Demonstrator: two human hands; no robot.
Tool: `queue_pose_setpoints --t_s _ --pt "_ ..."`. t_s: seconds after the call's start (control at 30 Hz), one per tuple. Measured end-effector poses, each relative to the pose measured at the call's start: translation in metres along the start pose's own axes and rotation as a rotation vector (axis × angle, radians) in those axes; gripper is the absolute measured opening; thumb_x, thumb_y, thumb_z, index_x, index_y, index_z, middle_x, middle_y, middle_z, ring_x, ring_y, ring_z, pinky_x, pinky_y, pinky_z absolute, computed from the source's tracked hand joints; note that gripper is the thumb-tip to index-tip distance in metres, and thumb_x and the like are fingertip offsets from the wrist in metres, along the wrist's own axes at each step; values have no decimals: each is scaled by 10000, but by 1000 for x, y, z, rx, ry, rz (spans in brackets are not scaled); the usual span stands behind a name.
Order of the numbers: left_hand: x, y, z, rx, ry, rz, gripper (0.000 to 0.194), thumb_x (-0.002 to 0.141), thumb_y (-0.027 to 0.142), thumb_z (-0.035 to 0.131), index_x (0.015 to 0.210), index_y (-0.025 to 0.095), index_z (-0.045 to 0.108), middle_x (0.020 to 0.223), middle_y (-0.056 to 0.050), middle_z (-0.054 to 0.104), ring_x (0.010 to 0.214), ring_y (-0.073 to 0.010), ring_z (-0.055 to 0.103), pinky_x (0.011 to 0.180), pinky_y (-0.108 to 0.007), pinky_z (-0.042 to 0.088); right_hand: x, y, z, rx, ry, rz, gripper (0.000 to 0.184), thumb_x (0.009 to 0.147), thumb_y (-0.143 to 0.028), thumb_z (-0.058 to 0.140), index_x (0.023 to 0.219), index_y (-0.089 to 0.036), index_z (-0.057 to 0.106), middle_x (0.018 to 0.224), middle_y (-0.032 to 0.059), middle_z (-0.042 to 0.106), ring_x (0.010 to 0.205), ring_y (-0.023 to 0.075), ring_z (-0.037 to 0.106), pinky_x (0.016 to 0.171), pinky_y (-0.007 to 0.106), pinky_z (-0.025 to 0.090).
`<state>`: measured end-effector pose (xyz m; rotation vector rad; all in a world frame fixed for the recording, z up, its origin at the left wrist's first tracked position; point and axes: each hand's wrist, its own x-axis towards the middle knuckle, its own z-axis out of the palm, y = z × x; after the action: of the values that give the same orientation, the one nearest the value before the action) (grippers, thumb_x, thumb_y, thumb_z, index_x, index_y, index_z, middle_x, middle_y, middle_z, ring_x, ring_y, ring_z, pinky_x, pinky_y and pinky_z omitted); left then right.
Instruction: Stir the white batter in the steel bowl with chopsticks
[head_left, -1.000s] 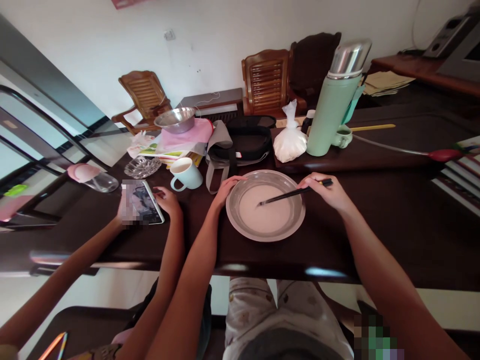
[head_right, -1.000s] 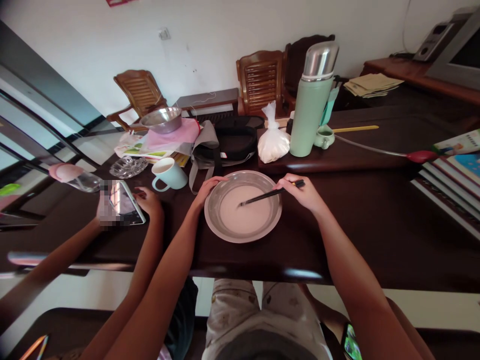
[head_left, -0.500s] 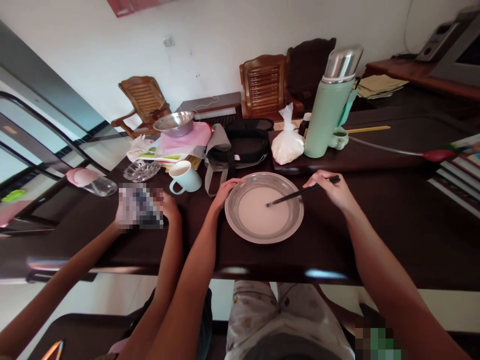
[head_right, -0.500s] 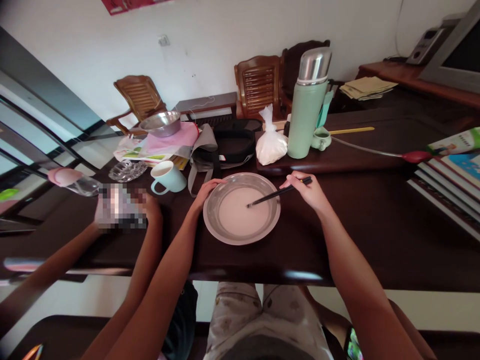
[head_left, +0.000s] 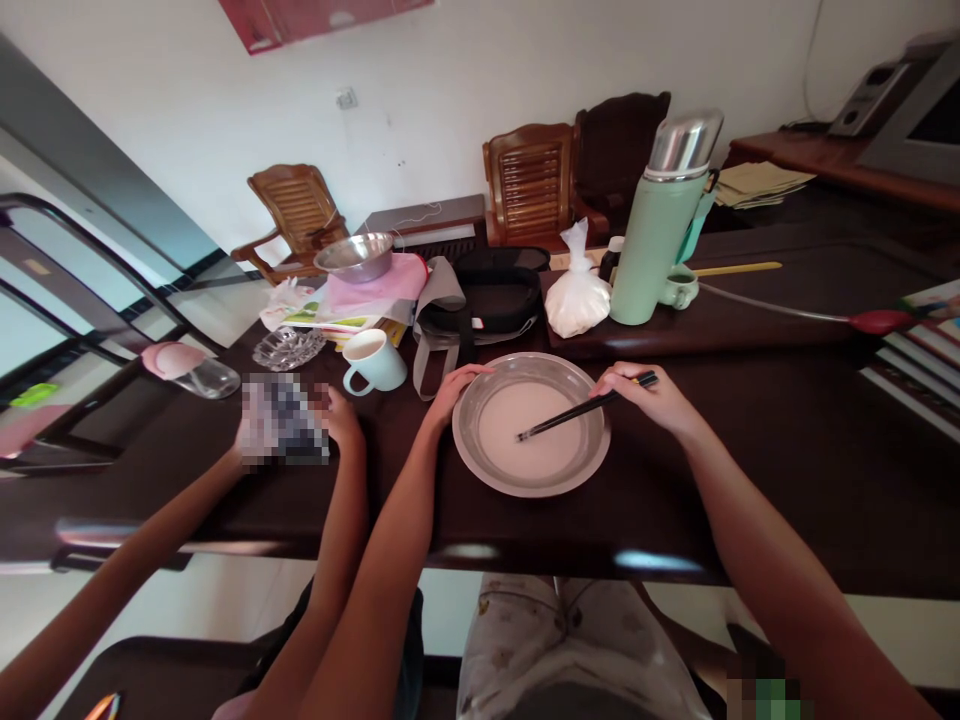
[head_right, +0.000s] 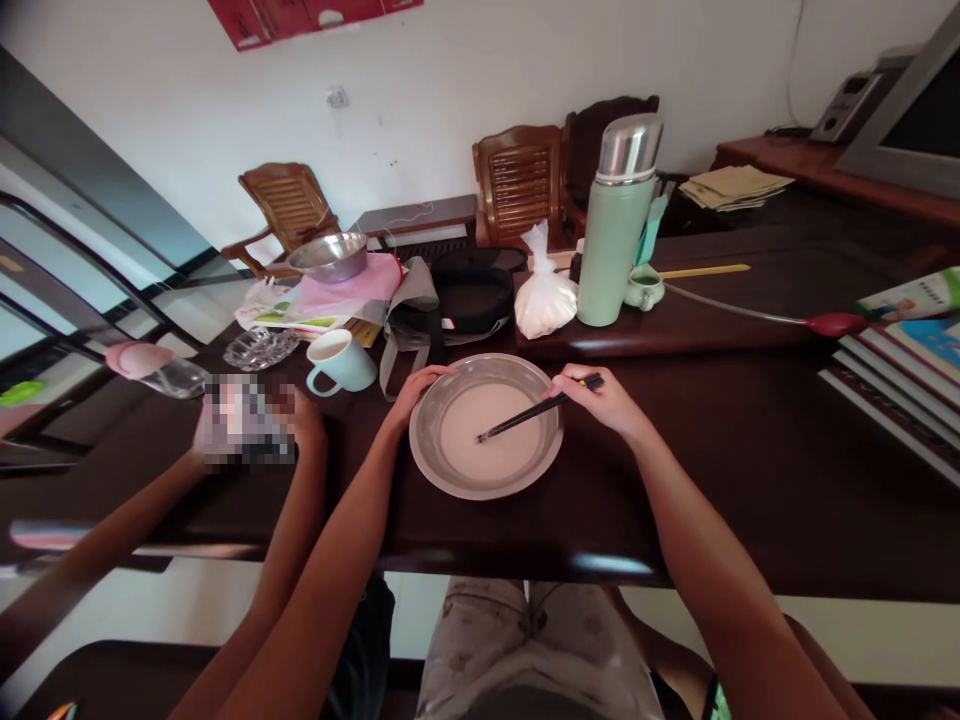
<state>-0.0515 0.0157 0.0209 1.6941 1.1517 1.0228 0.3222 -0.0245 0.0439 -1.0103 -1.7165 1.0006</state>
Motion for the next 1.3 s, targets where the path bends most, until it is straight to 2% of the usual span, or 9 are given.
queue_pose_setpoints --t_s 0.17,0.27,0.43,0.53,0.67,0.87,1.03,1.2,1.3 --pt "-34 -31 -88 67 260 132 749 787 765 230 1048 250 707 760 -63 688 926 -216 660 798 -326 478 0 2 -5 -28 187 6 360 829 -509 576 674 -203 685 744 57 719 757 220 663 798 358 483" --pt "-39 -55 -112 79 365 238 1046 651 867 -21 1089 235 690 729 -80 687 854 -201 674 771 -334 479 0 2 -4 1 68 7 371 834 -509 567 663 -205 690 733 56 713 750 221 664 778 355 490" --pt "-36 -59 -108 88 454 309 1038 648 874 -11 1009 226 714 627 -72 654 812 -193 684 738 -320 481 1 3 -3 -34 97 -15 334 841 -489 567 736 -204 705 811 60 728 811 223 663 799 352 483" --pt "-36 -45 -101 44 220 193 895 692 864 137 949 243 729 604 -56 653 835 -204 687 741 -306 492 1 5 -7 -41 179 6 353 844 -489 563 691 -199 693 750 54 721 757 213 660 788 345 479" --pt "-37 -31 -95 -5 34 65 663 765 760 328 927 258 731 607 -36 662 881 -215 684 770 -298 499 1 3 -4 -6 7 -3 344 844 -484 564 696 -206 699 770 51 722 777 221 664 773 344 488" --pt "-37 -26 -91 18 148 99 634 771 747 354 961 274 731 669 -38 689 937 -233 675 793 -308 507 1 5 -7 -33 184 7 341 853 -473 558 687 -205 688 748 49 720 759 216 658 790 350 478" --pt "-38 -42 -102 29 222 202 823 724 831 214 1117 276 678 729 -54 700 955 -242 672 805 -326 525 2 4 -3 5 -21 -17 328 845 -475 564 719 -207 705 777 48 722 788 222 663 763 339 487" --pt "-37 -72 -116 44 519 384 899 727 827 90 1125 266 670 668 -58 684 895 -217 685 826 -334 510 2 3 -6 -3 191 0 339 846 -468 568 662 -206 677 724 46 715 733 206 655 764 335 478" --pt "-34 -81 -118 61 555 447 814 781 777 122 1125 284 670 717 -61 696 950 -217 669 883 -353 484 1 1 -3 42 73 6 372 848 -486 554 637 -205 678 702 46 708 712 209 656 744 342 490"
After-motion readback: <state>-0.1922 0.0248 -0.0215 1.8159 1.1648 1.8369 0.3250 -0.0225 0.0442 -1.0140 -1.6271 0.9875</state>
